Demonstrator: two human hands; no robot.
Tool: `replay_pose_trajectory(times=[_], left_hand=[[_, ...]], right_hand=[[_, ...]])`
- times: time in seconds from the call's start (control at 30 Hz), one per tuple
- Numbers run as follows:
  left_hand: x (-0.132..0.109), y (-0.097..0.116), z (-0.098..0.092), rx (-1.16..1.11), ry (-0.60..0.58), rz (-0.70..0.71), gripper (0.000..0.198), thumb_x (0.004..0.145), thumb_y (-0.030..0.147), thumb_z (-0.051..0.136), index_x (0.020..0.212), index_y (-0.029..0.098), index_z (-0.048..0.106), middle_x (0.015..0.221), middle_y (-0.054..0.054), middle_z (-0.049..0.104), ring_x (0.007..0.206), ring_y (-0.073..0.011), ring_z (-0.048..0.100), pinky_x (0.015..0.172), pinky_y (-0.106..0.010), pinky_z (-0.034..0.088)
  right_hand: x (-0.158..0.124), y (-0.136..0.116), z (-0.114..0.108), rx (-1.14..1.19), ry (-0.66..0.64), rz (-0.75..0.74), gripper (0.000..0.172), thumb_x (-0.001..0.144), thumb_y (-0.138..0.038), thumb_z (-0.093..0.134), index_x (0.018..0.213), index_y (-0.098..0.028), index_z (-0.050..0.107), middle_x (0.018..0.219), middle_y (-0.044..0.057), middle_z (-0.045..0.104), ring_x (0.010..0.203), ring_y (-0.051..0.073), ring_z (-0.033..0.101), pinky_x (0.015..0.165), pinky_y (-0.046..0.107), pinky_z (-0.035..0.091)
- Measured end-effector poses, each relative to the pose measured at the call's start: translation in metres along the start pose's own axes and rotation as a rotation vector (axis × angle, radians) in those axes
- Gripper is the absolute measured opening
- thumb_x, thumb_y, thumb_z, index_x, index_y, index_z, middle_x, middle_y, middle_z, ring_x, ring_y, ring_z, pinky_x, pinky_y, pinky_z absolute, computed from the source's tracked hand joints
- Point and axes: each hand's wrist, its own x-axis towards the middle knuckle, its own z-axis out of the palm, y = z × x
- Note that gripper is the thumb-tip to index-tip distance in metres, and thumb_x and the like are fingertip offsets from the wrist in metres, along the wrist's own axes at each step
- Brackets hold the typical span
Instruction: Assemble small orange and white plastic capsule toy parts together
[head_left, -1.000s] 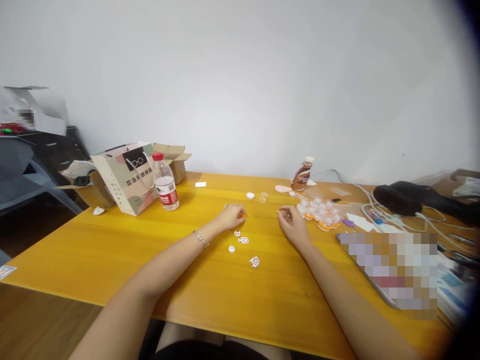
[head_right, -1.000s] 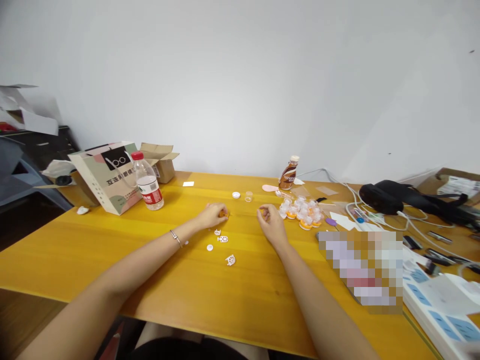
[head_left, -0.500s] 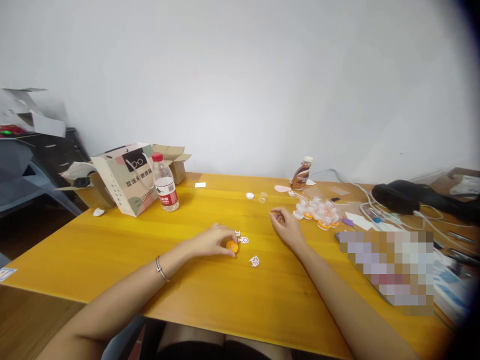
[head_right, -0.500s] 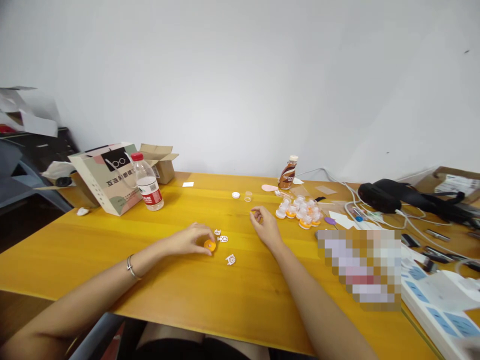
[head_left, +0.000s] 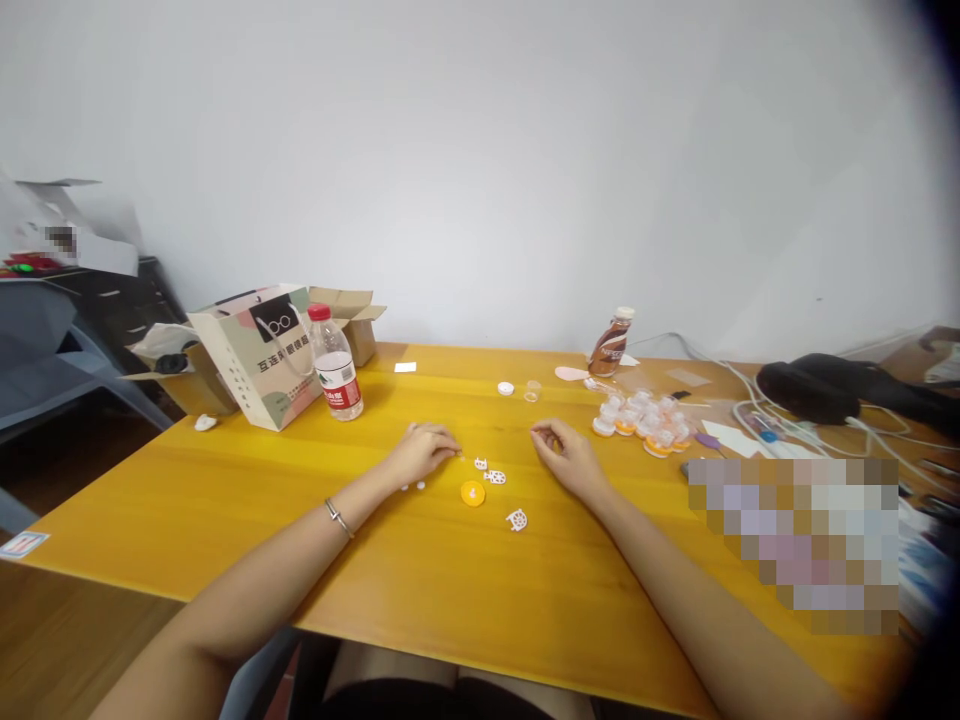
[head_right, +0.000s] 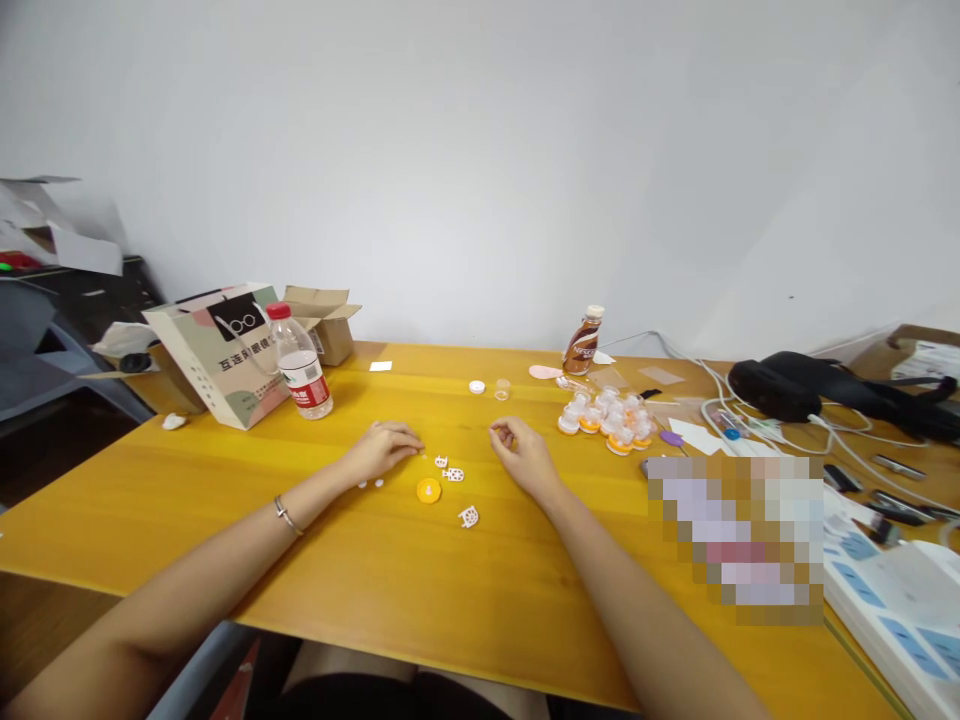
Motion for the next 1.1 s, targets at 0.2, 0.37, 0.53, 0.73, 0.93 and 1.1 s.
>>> replay_pose_trajectory(times=[0.2,0.37,0.53,0.73,0.93,1.1], left_hand=[[-0.001,0.006,0.004,0.118,0.025,0.036,0.022,0.086,0.032,0.044,0.086,0.025,0.065,0.091,-0.001,0.062,0.086,-0.0151,0.051,0.076,-0.029,0.027],[0.002,0.009,0.006,0.211,0.018,0.082,0.024,0.087,0.028,0.040,0.083,0.021,0.063,0.082,-0.004,0.061,0.083,-0.0161,0.049,0.075,-0.031,0.025],[-0.002,0.018,-0.001,0.160,0.058,0.064,0.020,0.085,0.029,0.044,0.083,0.019,0.061,0.082,-0.004,0.060,0.083,-0.0164,0.049,0.075,-0.030,0.027],[-0.016,0.037,-0.010,-0.106,-0.109,0.279,0.016,0.082,0.032,0.049,0.087,0.020,0.059,0.090,-0.002,0.061,0.084,-0.0136,0.052,0.078,-0.026,0.029],[-0.018,0.043,-0.008,-0.110,-0.126,0.273,0.015,0.082,0.030,0.049,0.088,0.021,0.059,0.091,-0.002,0.061,0.087,-0.0142,0.053,0.080,-0.026,0.029],[-0.018,0.043,-0.008,-0.093,-0.115,0.267,0.016,0.084,0.031,0.046,0.089,0.022,0.059,0.092,-0.002,0.061,0.088,-0.0139,0.052,0.080,-0.026,0.028]], right_hand=[[-0.005,-0.020,0.003,0.045,-0.081,-0.049,0.017,0.080,-0.033,0.044,0.083,-0.020,0.053,0.072,0.002,0.056,0.066,0.015,0.053,0.065,0.029,0.044],[-0.016,-0.050,0.012,0.108,-0.273,-0.175,0.015,0.077,-0.033,0.051,0.086,-0.021,0.054,0.082,0.003,0.058,0.079,0.016,0.053,0.075,0.031,0.043],[-0.027,-0.063,0.017,0.098,-0.411,-0.201,0.032,0.070,-0.032,0.060,0.098,-0.022,0.050,0.097,0.005,0.057,0.090,0.019,0.051,0.081,0.035,0.041],[-0.031,-0.060,0.023,0.131,-0.445,-0.168,0.037,0.067,-0.028,0.062,0.100,-0.022,0.046,0.100,0.005,0.055,0.095,0.019,0.051,0.084,0.036,0.040],[-0.030,-0.058,0.027,0.165,-0.461,-0.172,0.030,0.070,-0.024,0.059,0.096,-0.022,0.045,0.097,0.004,0.056,0.093,0.018,0.052,0.084,0.036,0.041],[-0.030,-0.056,0.029,0.195,-0.444,-0.168,0.031,0.069,-0.026,0.060,0.096,-0.023,0.044,0.097,0.004,0.056,0.092,0.017,0.053,0.084,0.036,0.042]])
